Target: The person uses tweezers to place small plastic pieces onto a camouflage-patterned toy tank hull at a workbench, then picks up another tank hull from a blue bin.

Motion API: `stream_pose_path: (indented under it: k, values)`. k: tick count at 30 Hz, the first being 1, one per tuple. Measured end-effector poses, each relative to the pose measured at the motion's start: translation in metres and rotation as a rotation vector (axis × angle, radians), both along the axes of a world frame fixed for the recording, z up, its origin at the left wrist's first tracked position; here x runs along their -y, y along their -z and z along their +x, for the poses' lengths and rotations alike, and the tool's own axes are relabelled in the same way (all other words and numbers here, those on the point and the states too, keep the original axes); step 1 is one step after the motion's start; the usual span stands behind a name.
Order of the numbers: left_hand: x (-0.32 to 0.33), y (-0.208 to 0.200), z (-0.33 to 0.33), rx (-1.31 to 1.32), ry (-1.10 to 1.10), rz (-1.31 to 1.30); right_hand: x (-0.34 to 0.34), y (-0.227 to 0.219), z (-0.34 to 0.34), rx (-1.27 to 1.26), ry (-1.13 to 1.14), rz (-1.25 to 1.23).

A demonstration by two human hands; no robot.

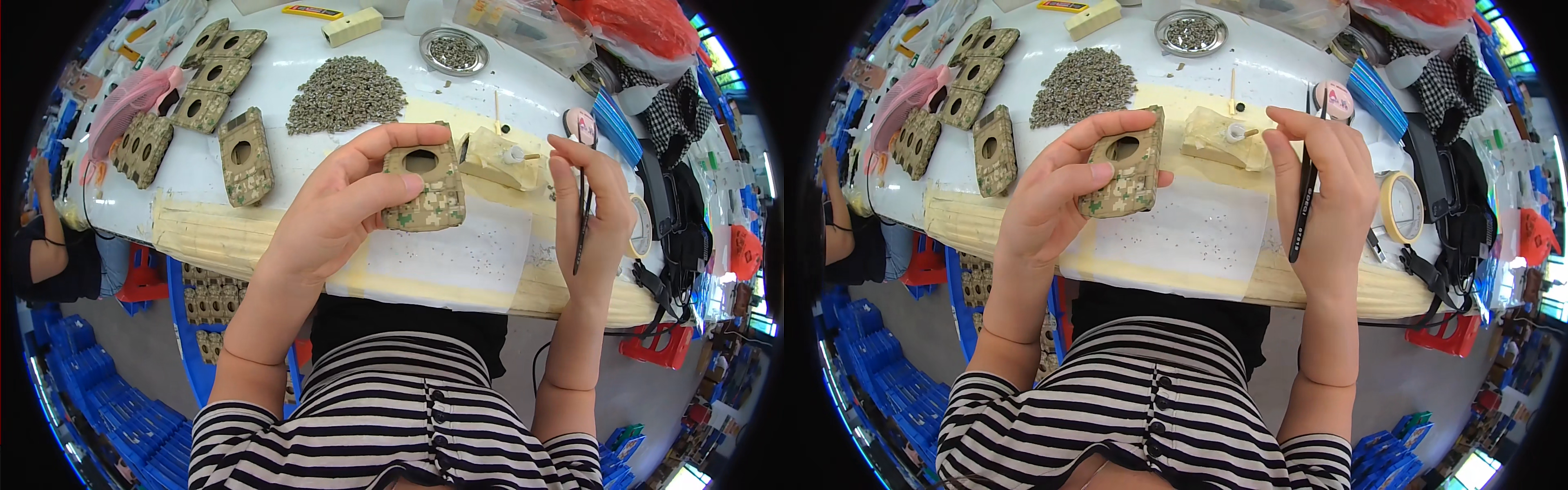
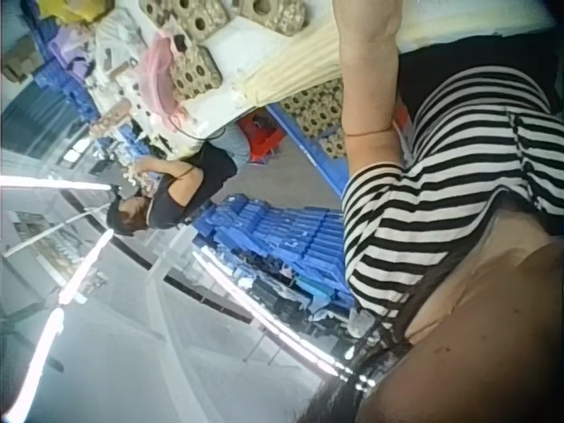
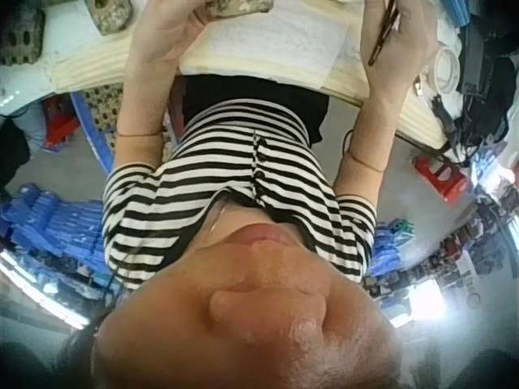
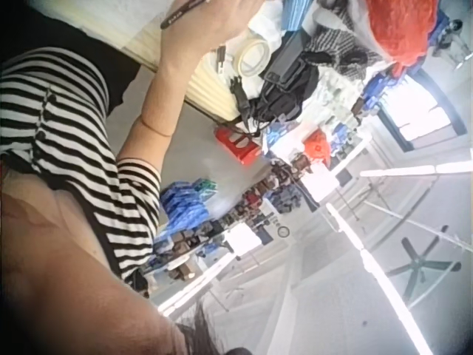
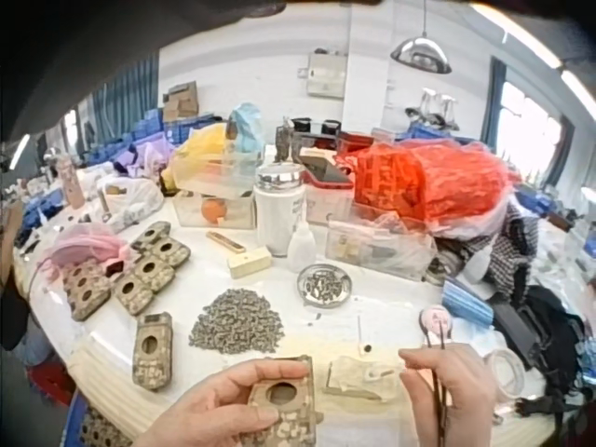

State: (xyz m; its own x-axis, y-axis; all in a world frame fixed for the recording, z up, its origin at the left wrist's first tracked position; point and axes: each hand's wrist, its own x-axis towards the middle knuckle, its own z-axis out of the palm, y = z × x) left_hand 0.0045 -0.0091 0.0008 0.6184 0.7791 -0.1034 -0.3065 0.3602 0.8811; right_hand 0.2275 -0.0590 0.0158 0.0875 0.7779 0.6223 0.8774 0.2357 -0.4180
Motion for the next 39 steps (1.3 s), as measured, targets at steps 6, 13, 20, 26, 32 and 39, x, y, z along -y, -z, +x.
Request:
stream_pose_path:
  k: [6,13,20,26,32,39]
  values:
    - [0.0,0.0,0.002,-0.017,-0.006,0.0,-0.007,0.013,0.001,-0.013,-0.062,0.011]
    - [0.001,0.002,0.0,-0.045,0.01,0.028,0.003,-0.009,-0.011,0.057,-0.079,0.216]
    - [-0.001,0.001,0.0,-0.109,0.07,0.061,0.003,-0.006,-0.028,-0.383,-0.442,0.021]
    - [-0.001,0.003,-0.001,-0.115,0.076,0.058,0.001,0.002,-0.04,-0.641,-0.486,-0.059]
    - [0.0,0.003,-0.002,-0.109,0.075,0.073,0.004,-0.005,-0.031,-0.304,-0.48,-0.18]
    - [-0.001,0.005,-0.001,-0.112,0.08,0.075,0.004,-0.004,-0.032,-0.287,-0.48,-0.154]
